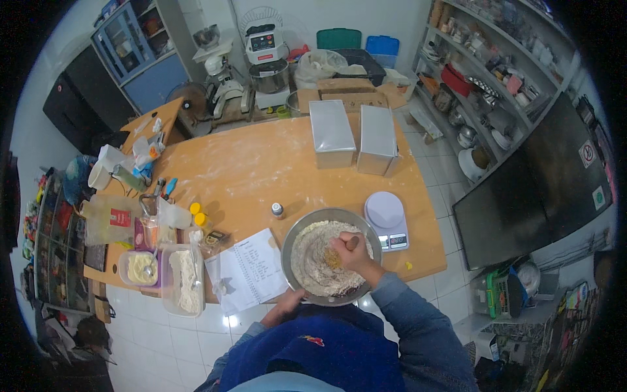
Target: The person adds powder from a yellow container into a spoon and pours it into a mixing bowl containing ingredients, refers to a notebook, and kemudian mixes the ingredients in the bowl using a wooden spatula.
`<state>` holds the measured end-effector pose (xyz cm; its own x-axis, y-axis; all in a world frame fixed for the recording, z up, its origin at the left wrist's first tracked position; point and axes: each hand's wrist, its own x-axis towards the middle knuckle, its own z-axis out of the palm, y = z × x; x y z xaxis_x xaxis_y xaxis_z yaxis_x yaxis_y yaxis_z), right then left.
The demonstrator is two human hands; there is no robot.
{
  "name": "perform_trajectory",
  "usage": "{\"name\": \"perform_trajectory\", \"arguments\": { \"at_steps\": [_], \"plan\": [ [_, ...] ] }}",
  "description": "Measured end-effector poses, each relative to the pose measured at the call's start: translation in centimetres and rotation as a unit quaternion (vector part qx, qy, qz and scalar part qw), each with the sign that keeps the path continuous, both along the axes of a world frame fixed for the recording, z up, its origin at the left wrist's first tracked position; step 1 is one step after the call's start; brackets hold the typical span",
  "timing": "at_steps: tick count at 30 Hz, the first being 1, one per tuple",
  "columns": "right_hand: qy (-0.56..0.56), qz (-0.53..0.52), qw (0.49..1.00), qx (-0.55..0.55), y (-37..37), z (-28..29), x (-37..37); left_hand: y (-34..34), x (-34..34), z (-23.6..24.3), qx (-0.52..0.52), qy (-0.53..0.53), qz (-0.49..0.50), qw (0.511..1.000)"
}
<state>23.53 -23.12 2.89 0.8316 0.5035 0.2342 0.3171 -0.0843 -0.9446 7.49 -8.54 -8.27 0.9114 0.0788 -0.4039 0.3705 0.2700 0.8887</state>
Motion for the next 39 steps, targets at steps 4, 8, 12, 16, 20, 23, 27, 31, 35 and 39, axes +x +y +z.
{"name": "perform_trajectory", "arguments": {
  "at_steps": [4, 8, 12, 16, 20, 23, 27, 31, 35, 39],
  "plan": [
    [0.078, -0.005, 0.991, 0.107, 2.4, -2.3, -1.1, 0.2, -0.1, 0.2, 0.025, 0.016, -0.025, 0.999],
    [0.216, 0.02, 0.965, 0.145, 2.1, -2.7, -2.5, 0.5, -0.2, 0.4, 0.031, 0.031, -0.033, 0.998],
    [0.281, 0.02, 0.948, 0.146, -0.1, -0.4, -1.2, 0.2, -0.2, 1.0, 0.03, 0.025, -0.008, 0.999],
    [0.195, -0.019, 0.975, 0.107, -0.2, 0.0, 0.2, 0.1, -0.1, 0.6, 0.026, 0.009, -0.001, 1.0],
    [0.133, 0.004, 0.974, 0.182, 2.0, -2.2, -0.1, 0.3, -0.2, 0.4, 0.026, 0.01, -0.016, 0.999],
    [0.302, 0.014, 0.905, 0.301, 2.7, -2.0, -1.4, 0.5, -0.2, 0.2, 0.038, 0.025, -0.027, 0.999],
    [0.313, 0.019, 0.921, 0.23, 0.2, -1.7, -1.1, 0.3, 0.0, 1.2, 0.037, 0.027, -0.027, 0.999],
    [0.277, -0.009, 0.946, 0.168, -0.5, -1.5, 0.8, 0.4, -0.1, 0.4, 0.013, 0.023, -0.022, 0.999],
    [0.086, -0.077, 0.989, 0.091, 1.7, -2.1, 0.0, 0.4, -0.1, 0.2, 0.019, 0.021, -0.028, 0.999],
    [0.21, 0.009, 0.961, 0.181, 2.8, -2.2, -1.8, 0.5, -0.4, -0.4, 0.012, 0.027, -0.015, 0.999]
  ]
}}
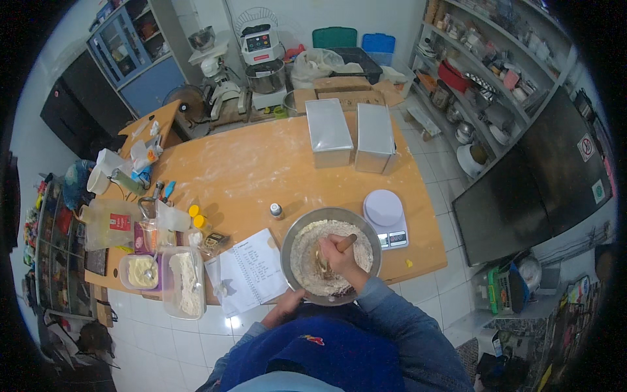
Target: The person adds powder from a yellow container into a spoon and pours it into a mixing bowl containing ingredients, refers to a notebook, and kemudian mixes the ingredients in the bowl using a wooden spatula.
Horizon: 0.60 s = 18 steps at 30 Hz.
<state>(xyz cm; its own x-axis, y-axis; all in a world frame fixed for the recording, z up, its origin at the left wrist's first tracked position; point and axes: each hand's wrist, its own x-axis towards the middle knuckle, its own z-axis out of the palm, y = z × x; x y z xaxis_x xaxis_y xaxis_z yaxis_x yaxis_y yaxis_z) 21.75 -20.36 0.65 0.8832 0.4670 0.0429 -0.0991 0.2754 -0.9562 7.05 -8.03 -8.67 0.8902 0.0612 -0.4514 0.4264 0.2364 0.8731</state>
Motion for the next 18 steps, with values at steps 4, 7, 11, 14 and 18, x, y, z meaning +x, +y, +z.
{"name": "perform_trajectory", "arguments": {
  "at_steps": [4, 7, 11, 14, 18],
  "plan": [
    [0.098, 0.016, 0.995, 0.031, -1.9, 1.2, 0.6, -0.4, 0.4, 1.5, -0.005, -0.008, 0.003, 1.0],
    [0.053, -0.03, 0.997, -0.048, -2.5, 1.9, 2.0, -0.4, 0.3, 1.1, -0.003, -0.025, 0.015, 1.0],
    [-0.118, -0.066, 0.984, -0.119, -0.9, 0.6, 2.2, -0.3, 0.2, -0.1, 0.002, -0.033, 0.004, 0.999],
    [-0.227, -0.014, 0.963, -0.144, 0.4, 0.5, 1.1, -0.2, 0.3, 0.0, 0.03, -0.033, -0.014, 0.999],
    [-0.041, 0.048, 0.994, -0.087, -0.4, 0.4, -0.3, -0.1, 0.3, 0.4, 0.003, -0.022, -0.023, 1.0]
  ]
}}
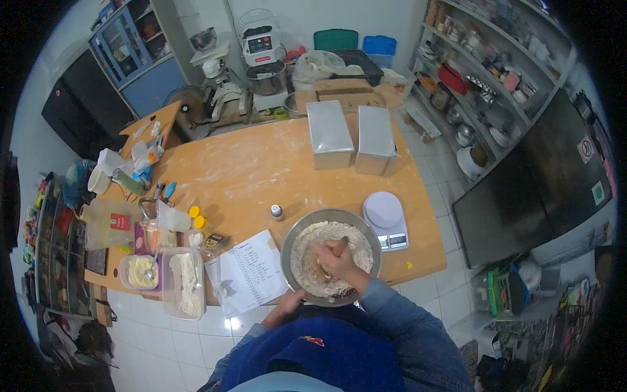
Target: The person adds powder from a yellow container into a spoon and pours it into a mixing bowl containing ingredients, refers to a notebook, and kemudian mixes the ingredients in the bowl using a wooden spatula.
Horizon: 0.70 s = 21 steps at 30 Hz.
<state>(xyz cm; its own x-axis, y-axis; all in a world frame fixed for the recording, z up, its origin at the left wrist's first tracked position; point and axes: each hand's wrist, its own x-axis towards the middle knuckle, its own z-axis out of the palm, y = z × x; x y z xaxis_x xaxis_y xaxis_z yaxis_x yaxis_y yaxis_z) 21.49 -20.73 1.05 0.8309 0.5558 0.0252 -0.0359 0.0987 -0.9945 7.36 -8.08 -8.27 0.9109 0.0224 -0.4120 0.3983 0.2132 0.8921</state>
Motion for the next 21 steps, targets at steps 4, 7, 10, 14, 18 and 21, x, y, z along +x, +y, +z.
{"name": "perform_trajectory", "arguments": {
  "at_steps": [4, 7, 10, 14, 18, 21],
  "plan": [
    [0.159, 0.002, 0.983, 0.096, -2.1, 1.2, 1.5, -0.1, -0.2, -0.9, -0.014, 0.009, 0.018, 1.0],
    [-0.009, -0.063, 0.998, -0.025, -2.5, 1.0, 2.5, -0.2, -0.1, -0.3, -0.001, 0.009, 0.022, 1.0],
    [-0.099, -0.095, 0.99, -0.019, -1.1, -0.1, 2.1, -0.4, 0.0, 1.3, 0.029, 0.025, 0.019, 0.999],
    [-0.016, -0.053, 0.997, 0.048, 0.3, -0.5, 0.6, -0.2, 0.0, 1.5, 0.03, 0.045, 0.015, 0.998],
    [0.119, -0.027, 0.987, 0.105, -0.8, 0.3, 0.5, -0.2, -0.2, -0.1, 0.02, 0.036, 0.028, 0.999],
    [0.091, -0.046, 0.991, 0.084, -2.1, -0.4, 2.3, -0.4, -0.2, -1.6, 0.022, -0.008, 0.034, 0.999]
  ]
}}
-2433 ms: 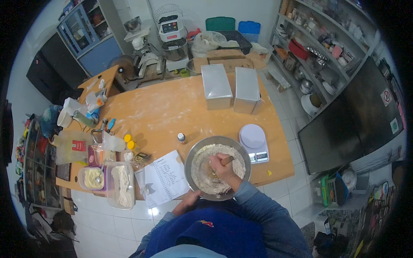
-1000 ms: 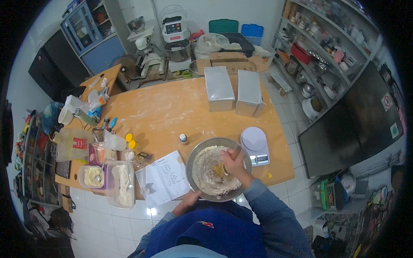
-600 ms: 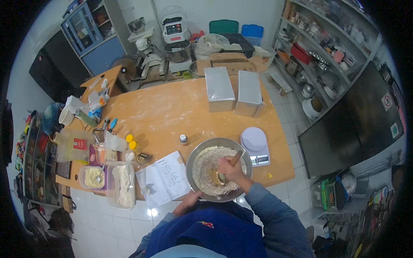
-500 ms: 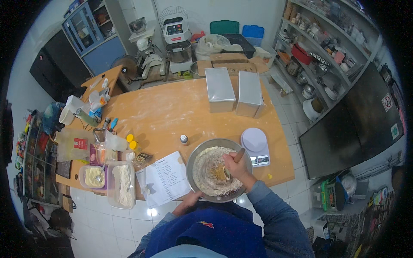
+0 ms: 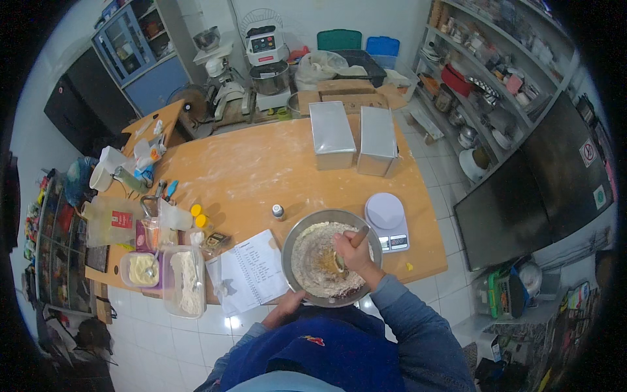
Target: The person adds powder from a yellow container into a spoon and pours it into a mixing bowl containing ingredients, refers to a notebook, and kemudian mixes the ingredients in the bowl using a wooden spatula.
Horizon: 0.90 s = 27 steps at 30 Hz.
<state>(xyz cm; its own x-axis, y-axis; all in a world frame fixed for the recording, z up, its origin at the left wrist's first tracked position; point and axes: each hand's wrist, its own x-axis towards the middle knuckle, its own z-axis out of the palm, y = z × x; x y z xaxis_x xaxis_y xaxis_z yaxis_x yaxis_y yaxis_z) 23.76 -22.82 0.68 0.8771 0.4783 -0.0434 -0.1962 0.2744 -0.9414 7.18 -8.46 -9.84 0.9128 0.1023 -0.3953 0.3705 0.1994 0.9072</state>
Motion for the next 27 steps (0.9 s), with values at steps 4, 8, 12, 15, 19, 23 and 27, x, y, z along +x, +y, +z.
{"name": "perform_trajectory", "arguments": {
  "at_steps": [4, 8, 12, 15, 19, 23, 27],
  "plan": [
    [-0.09, -0.032, 0.994, -0.061, 1.2, -0.4, 0.5, -0.1, 0.1, 0.9, -0.012, 0.0, 0.007, 1.0],
    [-0.115, 0.029, 0.992, -0.053, 2.1, -1.0, -0.9, -0.1, 0.1, 1.0, -0.038, -0.012, -0.002, 0.999],
    [-0.049, 0.071, 0.993, -0.076, 0.7, 0.0, -1.9, -0.1, 0.0, 0.2, -0.034, -0.02, 0.015, 0.999],
    [-0.038, 0.038, 0.994, -0.096, -0.6, 1.4, -0.7, -0.3, 0.1, 0.3, -0.033, -0.03, 0.028, 0.999],
    [-0.212, 0.0, 0.949, -0.235, 0.2, 3.7, -0.2, 0.1, 0.1, 1.4, -0.006, -0.007, 0.003, 1.0],
    [-0.252, 0.011, 0.959, -0.132, 2.5, 1.1, -1.1, -0.2, 0.2, 1.4, -0.012, -0.017, 0.006, 1.0],
    [-0.183, 0.082, 0.969, -0.144, 1.9, 1.4, -2.2, -0.2, 0.1, 2.1, -0.031, -0.01, 0.025, 0.999]
  ]
}}
